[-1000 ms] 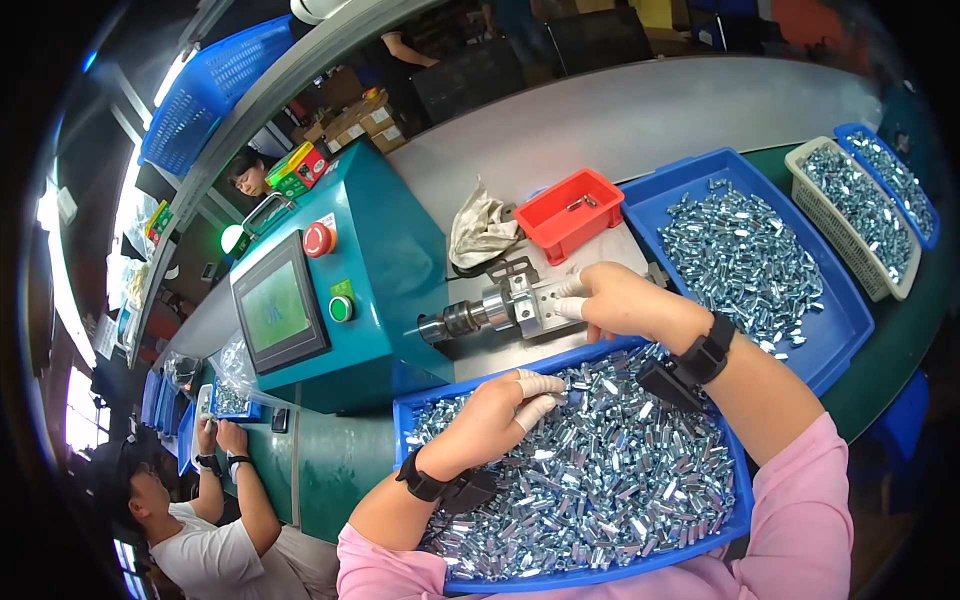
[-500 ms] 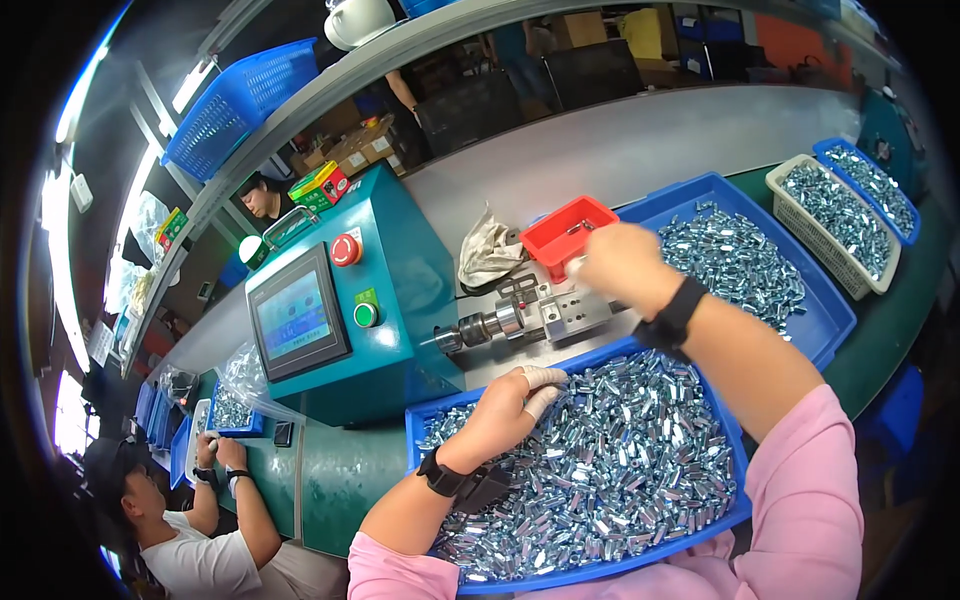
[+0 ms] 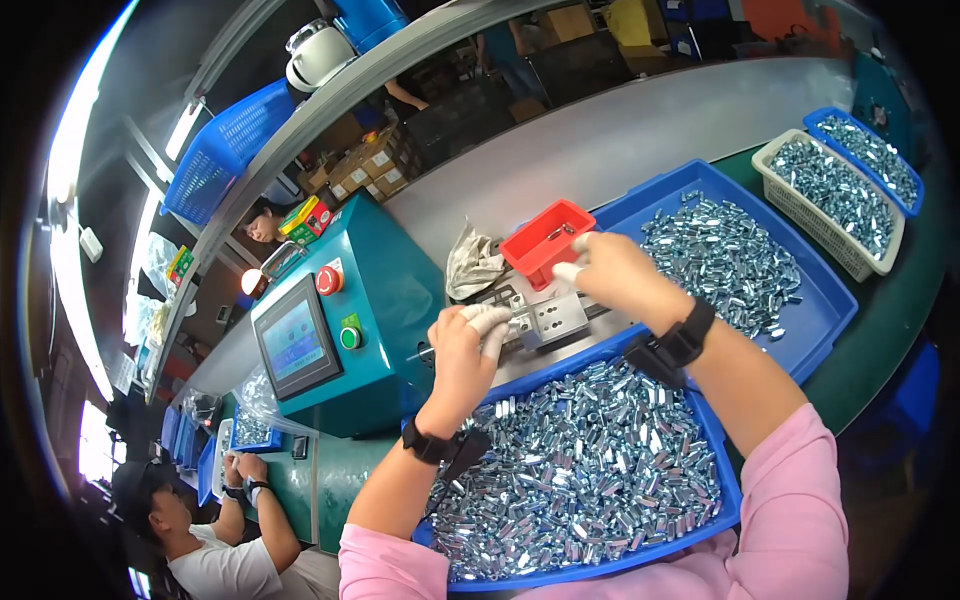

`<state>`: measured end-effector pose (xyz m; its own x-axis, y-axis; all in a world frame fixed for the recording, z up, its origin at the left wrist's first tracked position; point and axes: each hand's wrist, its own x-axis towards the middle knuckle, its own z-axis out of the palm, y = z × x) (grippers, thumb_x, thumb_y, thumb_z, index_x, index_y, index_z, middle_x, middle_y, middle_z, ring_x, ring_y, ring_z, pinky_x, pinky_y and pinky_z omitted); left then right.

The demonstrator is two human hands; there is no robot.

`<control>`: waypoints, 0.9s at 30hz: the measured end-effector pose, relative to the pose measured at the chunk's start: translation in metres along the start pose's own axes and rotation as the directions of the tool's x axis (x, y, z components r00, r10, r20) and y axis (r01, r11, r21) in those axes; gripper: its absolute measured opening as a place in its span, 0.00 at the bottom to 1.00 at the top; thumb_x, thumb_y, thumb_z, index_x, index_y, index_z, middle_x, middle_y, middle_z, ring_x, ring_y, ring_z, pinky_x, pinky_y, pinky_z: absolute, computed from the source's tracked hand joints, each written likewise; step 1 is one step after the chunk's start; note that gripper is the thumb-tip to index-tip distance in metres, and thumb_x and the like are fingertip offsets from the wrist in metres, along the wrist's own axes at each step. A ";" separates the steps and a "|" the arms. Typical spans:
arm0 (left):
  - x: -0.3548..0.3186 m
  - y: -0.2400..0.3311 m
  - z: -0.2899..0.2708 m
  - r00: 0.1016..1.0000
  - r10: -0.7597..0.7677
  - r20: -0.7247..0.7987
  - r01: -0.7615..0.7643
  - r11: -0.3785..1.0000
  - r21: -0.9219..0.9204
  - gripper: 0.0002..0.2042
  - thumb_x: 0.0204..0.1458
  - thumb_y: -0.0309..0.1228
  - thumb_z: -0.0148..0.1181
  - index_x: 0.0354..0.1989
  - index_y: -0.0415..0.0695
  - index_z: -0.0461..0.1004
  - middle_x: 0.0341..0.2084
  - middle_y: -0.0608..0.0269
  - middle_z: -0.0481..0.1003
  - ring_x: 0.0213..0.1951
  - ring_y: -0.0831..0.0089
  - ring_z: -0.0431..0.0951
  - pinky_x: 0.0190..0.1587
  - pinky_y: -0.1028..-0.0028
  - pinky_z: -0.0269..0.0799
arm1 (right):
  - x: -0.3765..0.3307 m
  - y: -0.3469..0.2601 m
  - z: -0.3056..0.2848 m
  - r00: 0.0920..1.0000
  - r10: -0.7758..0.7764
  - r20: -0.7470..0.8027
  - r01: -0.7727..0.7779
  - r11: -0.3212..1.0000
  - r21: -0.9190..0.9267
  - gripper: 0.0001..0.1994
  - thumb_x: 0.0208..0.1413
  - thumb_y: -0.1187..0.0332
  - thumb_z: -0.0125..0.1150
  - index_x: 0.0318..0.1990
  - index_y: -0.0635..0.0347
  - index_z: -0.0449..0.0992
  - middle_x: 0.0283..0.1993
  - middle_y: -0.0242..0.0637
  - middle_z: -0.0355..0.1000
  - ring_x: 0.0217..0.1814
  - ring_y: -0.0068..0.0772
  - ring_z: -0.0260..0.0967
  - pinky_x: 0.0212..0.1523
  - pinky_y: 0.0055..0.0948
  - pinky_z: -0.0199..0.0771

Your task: The person picks up a metal part from a blue bin, places it into the machine fixture, and presses a green button. After the machine cycles, the person removes the part and places it into a different blue bin.

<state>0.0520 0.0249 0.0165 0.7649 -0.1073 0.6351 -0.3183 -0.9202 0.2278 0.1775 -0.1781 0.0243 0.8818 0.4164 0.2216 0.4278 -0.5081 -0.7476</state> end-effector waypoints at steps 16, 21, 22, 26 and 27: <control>0.047 -0.018 0.010 0.766 -0.360 0.533 0.458 0.887 -0.058 0.08 0.47 0.31 0.62 0.36 0.48 0.80 0.30 0.62 0.77 0.41 0.65 0.72 0.46 0.66 0.61 | -0.017 0.005 0.032 0.992 -0.127 0.025 0.122 0.982 0.145 0.18 0.51 0.65 0.61 0.46 0.68 0.74 0.33 0.47 0.76 0.31 0.36 0.75 0.35 0.30 0.73; 0.019 0.002 0.013 0.991 0.044 0.129 -0.065 0.984 0.167 0.09 0.48 0.30 0.62 0.38 0.43 0.78 0.27 0.57 0.77 0.29 0.63 0.74 0.34 0.69 0.69 | -0.020 0.002 0.035 0.994 -0.084 0.076 0.062 0.964 0.257 0.17 0.50 0.63 0.61 0.45 0.65 0.75 0.39 0.52 0.75 0.42 0.48 0.74 0.45 0.37 0.72; 0.012 0.010 0.009 0.983 -0.052 0.175 0.046 0.998 0.036 0.10 0.48 0.30 0.62 0.38 0.42 0.78 0.27 0.56 0.76 0.27 0.61 0.74 0.32 0.70 0.69 | -0.021 0.000 0.032 0.991 -0.068 0.117 0.033 0.960 0.279 0.17 0.51 0.63 0.60 0.45 0.65 0.75 0.38 0.51 0.76 0.40 0.46 0.75 0.42 0.36 0.72; -0.029 0.028 -0.005 0.803 -0.238 0.546 0.308 0.951 -0.038 0.11 0.47 0.31 0.63 0.38 0.41 0.78 0.29 0.52 0.75 0.29 0.58 0.75 0.35 0.67 0.70 | -0.029 -0.013 0.020 0.950 -0.012 0.313 -0.095 0.941 0.326 0.18 0.52 0.64 0.58 0.48 0.66 0.74 0.34 0.49 0.76 0.32 0.38 0.75 0.34 0.33 0.73; -0.044 0.027 -0.001 0.742 -0.221 0.632 0.260 0.965 0.032 0.11 0.47 0.31 0.63 0.38 0.40 0.78 0.29 0.51 0.75 0.30 0.58 0.75 0.36 0.66 0.70 | -0.031 -0.020 0.017 0.909 -0.001 0.417 -0.148 0.934 0.326 0.19 0.53 0.64 0.57 0.49 0.66 0.74 0.32 0.48 0.76 0.30 0.35 0.75 0.31 0.31 0.73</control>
<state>0.0087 0.0055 -0.0047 0.9924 -0.1143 -0.0455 -0.0903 -0.9280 0.3615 0.1378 -0.1682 0.0220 0.7183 0.6933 -0.0584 0.2039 -0.2901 -0.9350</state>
